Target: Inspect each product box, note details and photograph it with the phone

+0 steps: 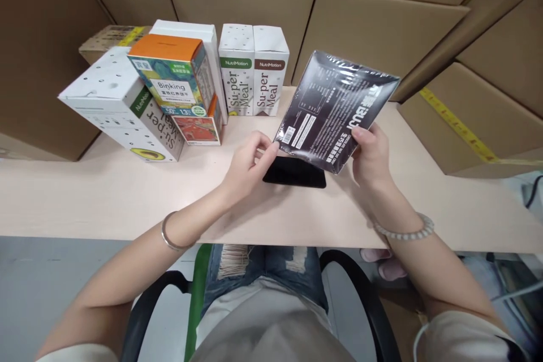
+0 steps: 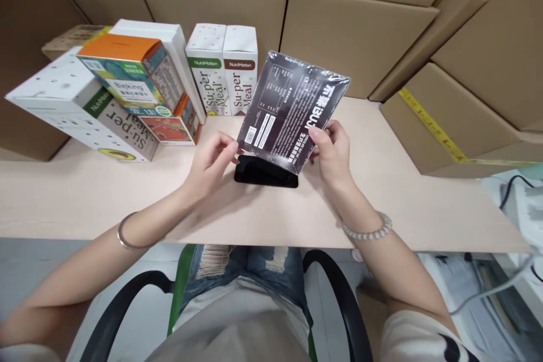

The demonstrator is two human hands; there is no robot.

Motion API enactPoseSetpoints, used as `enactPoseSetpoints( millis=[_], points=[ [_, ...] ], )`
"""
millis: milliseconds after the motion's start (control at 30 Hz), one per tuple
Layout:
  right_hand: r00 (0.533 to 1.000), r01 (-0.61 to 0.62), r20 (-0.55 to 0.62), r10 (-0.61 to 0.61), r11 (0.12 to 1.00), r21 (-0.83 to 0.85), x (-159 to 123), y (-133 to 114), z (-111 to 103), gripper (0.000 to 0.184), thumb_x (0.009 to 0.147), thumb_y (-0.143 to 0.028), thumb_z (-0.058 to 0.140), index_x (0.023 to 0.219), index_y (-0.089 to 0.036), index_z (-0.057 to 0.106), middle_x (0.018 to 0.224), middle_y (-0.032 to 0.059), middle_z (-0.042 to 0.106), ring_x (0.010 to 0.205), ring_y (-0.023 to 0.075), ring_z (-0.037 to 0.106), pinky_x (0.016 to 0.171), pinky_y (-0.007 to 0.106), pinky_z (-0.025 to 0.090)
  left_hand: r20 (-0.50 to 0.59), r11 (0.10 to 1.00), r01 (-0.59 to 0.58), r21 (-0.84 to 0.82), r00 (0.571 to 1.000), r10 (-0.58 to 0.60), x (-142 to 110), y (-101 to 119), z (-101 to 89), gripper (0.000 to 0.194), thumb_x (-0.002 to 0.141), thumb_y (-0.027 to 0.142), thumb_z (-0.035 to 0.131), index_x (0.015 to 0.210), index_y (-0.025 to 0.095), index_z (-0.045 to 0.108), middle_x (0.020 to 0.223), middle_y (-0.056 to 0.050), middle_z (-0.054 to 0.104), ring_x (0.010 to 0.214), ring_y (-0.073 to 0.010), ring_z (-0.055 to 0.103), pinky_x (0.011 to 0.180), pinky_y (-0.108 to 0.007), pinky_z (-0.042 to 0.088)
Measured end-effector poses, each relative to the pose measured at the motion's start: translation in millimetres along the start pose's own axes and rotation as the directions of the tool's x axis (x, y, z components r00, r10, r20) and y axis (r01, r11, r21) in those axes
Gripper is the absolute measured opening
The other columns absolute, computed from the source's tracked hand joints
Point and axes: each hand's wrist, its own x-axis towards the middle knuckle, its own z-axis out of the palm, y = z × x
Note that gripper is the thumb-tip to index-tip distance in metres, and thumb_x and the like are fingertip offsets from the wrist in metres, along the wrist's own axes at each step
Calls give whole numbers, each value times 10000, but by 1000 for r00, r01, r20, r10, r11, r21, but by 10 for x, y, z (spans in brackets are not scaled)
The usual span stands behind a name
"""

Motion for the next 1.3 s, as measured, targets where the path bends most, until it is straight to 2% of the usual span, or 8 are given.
enactPoseSetpoints(
  millis=[100, 233, 300, 567, 733, 933, 1133, 1300],
  points=[
    [998, -32, 57, 28, 996, 78, -35, 23, -7, 446, 765, -663, 823, 909, -272, 664, 890, 23, 682, 824, 213, 708, 650, 356, 614, -17, 961, 196, -195, 979, -203, 150, 21, 54, 569, 872, 663, 820, 1122, 222, 563, 1080, -51, 671, 841, -163, 670, 724, -309, 596],
    [985, -90, 158, 74, 991, 96, -79, 13, -18, 503, 709, -686, 886, 945, -268, 739, 900, 23, 718, 801, 207, 693, 637, 347, 622, 400, 866, 443, -233, 855, -330, 286, 48, 43, 697, 833, 818, 779, 1087, 184, 644, 1022, -70, 743, 884, -208, 723, 807, -353, 617],
    [978, -92, 192, 77, 993, 72, -100, -19, -23, 526, 679, -686, 922, 961, -278, 745, 908, 19, 742, 776, 201, 687, 591, 332, 601, 433, 852, 454, -260, 844, -317, 291, 11, 12, 688, 823, 779, 826, 1121, 182, 659, 1045, -74, 772, 920, -222, 738, 832, -356, 617],
    [937, -96, 342, 70, 994, 59, -176, -89, 19, 514, 741, -646, 930, 1044, -307, 692, 1033, 13, 814, 863, 218, 772, 764, 408, 701, 321, 917, 253, -308, 935, -150, 233, -166, -124, 579, 876, 652, 851, 1194, 193, 700, 1150, -77, 782, 989, -212, 725, 879, -316, 601],
    [933, 113, 350, -84, 992, -61, -96, 108, -52, 626, 680, -734, 918, 1086, -320, 684, 1075, 40, 813, 1013, 296, 794, 951, 543, 699, 243, 994, -95, -46, 964, 103, 237, -323, -180, 644, 814, 685, 889, 1203, 226, 659, 1051, -54, 714, 999, -233, 705, 943, -384, 614],
    [822, 483, 394, -411, 870, -101, -65, 73, -93, 575, 869, -635, 831, 1380, -433, 661, 1585, 1, 658, 1551, 322, 577, 1349, 631, 425, 202, 822, -500, 273, 865, 459, 264, -415, -251, 651, 886, 597, 843, 1429, 367, 568, 1516, -124, 570, 1456, -344, 569, 1247, -594, 482],
    [826, 524, 357, -436, 828, -200, -140, 75, -148, 481, 973, -551, 755, 1437, -545, 627, 1682, -61, 552, 1570, 353, 558, 1312, 706, 450, 90, 617, -619, 486, 738, 669, 230, -412, -228, 408, 985, 538, 760, 1332, 393, 601, 1553, -55, 466, 1484, -327, 516, 1195, -587, 533],
    [809, 572, 318, -494, 787, -233, -150, 141, -137, 408, 962, -607, 737, 1356, -503, 703, 1622, -32, 632, 1517, 370, 615, 1288, 715, 480, 34, 633, -598, 492, 739, 673, 179, -388, -187, 336, 1028, 508, 746, 1280, 344, 597, 1651, -41, 424, 1613, -332, 429, 1322, -650, 406]
  ],
)
